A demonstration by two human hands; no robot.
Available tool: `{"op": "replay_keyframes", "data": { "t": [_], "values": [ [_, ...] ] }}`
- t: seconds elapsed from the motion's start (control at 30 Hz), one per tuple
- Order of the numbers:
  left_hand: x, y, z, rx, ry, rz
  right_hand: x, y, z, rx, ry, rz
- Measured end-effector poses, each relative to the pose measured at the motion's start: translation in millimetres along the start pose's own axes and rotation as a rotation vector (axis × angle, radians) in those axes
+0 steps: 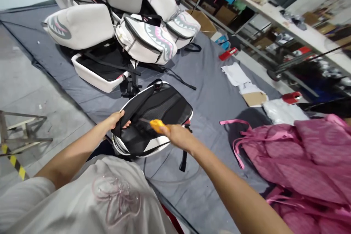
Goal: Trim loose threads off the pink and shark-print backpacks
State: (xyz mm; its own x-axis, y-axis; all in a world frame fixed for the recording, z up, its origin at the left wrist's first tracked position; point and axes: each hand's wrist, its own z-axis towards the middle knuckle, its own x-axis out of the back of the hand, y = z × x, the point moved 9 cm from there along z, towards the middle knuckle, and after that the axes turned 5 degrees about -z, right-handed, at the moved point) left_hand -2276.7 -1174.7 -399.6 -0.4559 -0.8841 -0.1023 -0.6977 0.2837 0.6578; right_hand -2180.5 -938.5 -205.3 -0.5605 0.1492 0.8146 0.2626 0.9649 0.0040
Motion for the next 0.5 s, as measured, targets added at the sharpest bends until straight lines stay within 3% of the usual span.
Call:
{"op": "replay_keyframes", "data": {
  "t": [0.17, 0.27, 0.37, 0.5],
  "values": [
    [-22.9, 19.9, -28.0, -0.293, 0.144, 0.393, 21.8, 5.6, -13.1, -0.033, 0.045, 0.035],
    [-51.9, 23.0, -46.0, -0.465, 0.199, 0.672, 16.3, 2.5, -24.0, 0.010, -0.047, 0.007],
    [-69.9, 23.8, -52.4, -0.563, 0.215, 0.881, 11.9, 18.1, -36.7, -0.140, -0.029, -0.104],
    [-82.5, 30.4, -64.6, -0.661, 0.231, 1.047, -7.2, 26.6, -42.2, -0.023, -0.130, -0.044]
  ]
}}
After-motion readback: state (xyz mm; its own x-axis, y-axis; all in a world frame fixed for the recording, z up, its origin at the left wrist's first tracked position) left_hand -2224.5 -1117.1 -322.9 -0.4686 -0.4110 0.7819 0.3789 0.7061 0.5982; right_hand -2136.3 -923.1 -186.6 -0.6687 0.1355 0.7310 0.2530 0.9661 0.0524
